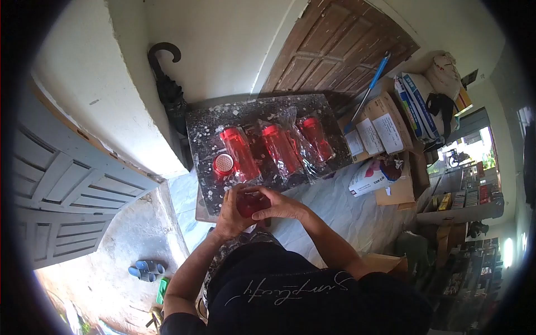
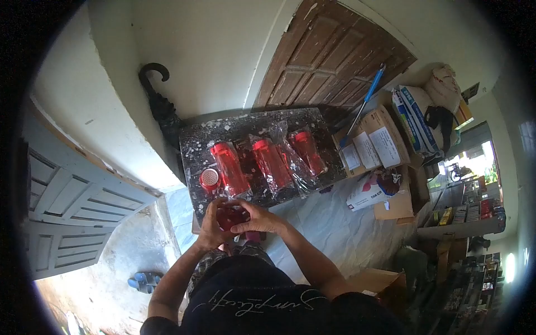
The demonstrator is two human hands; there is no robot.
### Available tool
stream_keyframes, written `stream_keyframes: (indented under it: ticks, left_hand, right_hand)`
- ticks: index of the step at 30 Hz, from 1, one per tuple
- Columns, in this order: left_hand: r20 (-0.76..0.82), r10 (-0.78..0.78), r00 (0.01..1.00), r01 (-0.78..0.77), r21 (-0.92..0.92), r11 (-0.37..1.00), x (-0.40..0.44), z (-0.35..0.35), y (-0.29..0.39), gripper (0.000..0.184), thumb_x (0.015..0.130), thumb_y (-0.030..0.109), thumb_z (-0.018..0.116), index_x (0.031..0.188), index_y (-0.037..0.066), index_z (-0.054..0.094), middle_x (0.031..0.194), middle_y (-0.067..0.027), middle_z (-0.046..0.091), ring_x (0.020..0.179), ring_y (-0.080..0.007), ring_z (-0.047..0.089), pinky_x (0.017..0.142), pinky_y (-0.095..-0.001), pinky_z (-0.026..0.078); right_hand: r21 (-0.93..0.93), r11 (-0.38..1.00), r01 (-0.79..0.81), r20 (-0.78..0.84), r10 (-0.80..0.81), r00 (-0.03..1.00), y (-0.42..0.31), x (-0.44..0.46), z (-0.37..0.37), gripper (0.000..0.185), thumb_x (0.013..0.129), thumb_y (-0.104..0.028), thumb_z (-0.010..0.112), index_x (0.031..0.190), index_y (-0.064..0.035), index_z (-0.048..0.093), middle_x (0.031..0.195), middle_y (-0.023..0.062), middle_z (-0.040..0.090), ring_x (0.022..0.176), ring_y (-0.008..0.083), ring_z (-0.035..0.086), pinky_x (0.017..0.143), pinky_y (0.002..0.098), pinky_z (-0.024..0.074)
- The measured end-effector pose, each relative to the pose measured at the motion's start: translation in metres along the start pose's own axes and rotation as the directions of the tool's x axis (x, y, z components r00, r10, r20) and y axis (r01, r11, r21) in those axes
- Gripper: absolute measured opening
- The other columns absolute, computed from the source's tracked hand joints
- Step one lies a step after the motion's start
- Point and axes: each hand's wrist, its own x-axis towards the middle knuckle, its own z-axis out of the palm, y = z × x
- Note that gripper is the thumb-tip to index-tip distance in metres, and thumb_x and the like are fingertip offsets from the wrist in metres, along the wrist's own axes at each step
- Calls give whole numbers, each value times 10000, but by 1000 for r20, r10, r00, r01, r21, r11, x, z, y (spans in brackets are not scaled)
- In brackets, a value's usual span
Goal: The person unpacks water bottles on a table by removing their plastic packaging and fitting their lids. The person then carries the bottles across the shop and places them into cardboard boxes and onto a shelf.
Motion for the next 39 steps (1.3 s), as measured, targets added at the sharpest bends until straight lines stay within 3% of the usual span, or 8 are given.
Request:
stream_keyframes:
  ticks: [1, 7, 10, 12, 20, 29, 36, 39]
  left_hand:
    - [-37, 63, 997, -50, 279, 959, 3, -1, 9, 931, 582, 148, 903, 1311, 30, 337, 1166, -172, 525, 1115, -285, 544, 929, -416, 480]
    - [-92, 172, 981, -161, 115, 980, -4, 13, -18, 1049, 503, 185, 942, 1332, 42, 316, 1184, -158, 433, 1137, -324, 505, 940, -427, 472]
    - [-129, 72, 989, -55, 132, 990, -8, 11, -18, 1118, 489, 271, 949, 1363, 45, 290, 1256, -175, 368, 1138, -339, 487, 953, -428, 460]
    - [-258, 128, 958, -54, 275, 960, -7, -2, -40, 1181, 491, 363, 935, 1397, 41, 249, 1299, -194, 324, 1165, -347, 453, 968, -439, 444]
    - [-422, 46, 906, 111, 341, 934, 49, -51, -123, 1181, 558, 316, 914, 1453, 64, 186, 1346, -217, 324, 1251, -393, 369, 1045, -475, 364]
    - [-503, 125, 855, 97, 392, 915, 89, -46, -153, 936, 601, 331, 886, 1368, 139, 386, 1278, -192, 388, 1195, -366, 421, 1022, -463, 370]
    - [-509, 113, 853, -45, 143, 989, 77, -34, -143, 852, 611, 267, 873, 1292, 59, 405, 1199, -148, 477, 1146, -302, 475, 989, -426, 386]
    - [-402, 78, 912, -86, -1, 996, 53, -15, -100, 795, 635, 193, 847, 1270, 47, 391, 1162, -146, 518, 1110, -263, 521, 964, -386, 413]
  right_hand:
    - [2, 1000, -3, -3, 3, 1000, 2, -2, 1, 839, 739, -243, 827, 1394, -30, 347, 1256, 125, 500, 1202, 223, 500, 1030, 360, 420]
    - [-131, 991, 33, -182, -57, 982, 30, -11, 0, 812, 721, -241, 833, 1368, -54, 380, 1274, 129, 479, 1217, 230, 482, 1040, 356, 413]
    - [-328, 936, 126, -245, -213, 946, 34, -15, 1, 790, 703, -226, 841, 1350, -77, 413, 1261, 129, 480, 1183, 243, 500, 991, 347, 446]
    - [-718, 692, 76, -352, -454, 819, 41, -18, -2, 810, 677, -223, 857, 1350, -92, 425, 1247, 134, 479, 1128, 257, 525, 916, 343, 479]
    - [-307, 936, 174, -521, -319, 792, 58, -28, -7, 792, 679, -212, 854, 1351, -129, 444, 1164, 121, 495, 1108, 283, 541, 871, 392, 505]
    - [-776, 575, -260, -570, -463, 678, 3, -50, 16, 728, 645, -254, 831, 1289, -142, 510, 1106, 141, 486, 1019, 320, 528, 824, 408, 499]
    - [-858, 463, -221, -482, -581, 656, -5, -87, 17, 761, 625, -207, 848, 1304, -118, 516, 1087, 125, 487, 916, 266, 568, 750, 357, 504]
    - [-776, 625, -86, -520, -556, 648, -3, -106, 16, 757, 634, -217, 843, 1307, -125, 510, 1141, 138, 496, 1040, 311, 538, 835, 394, 498]
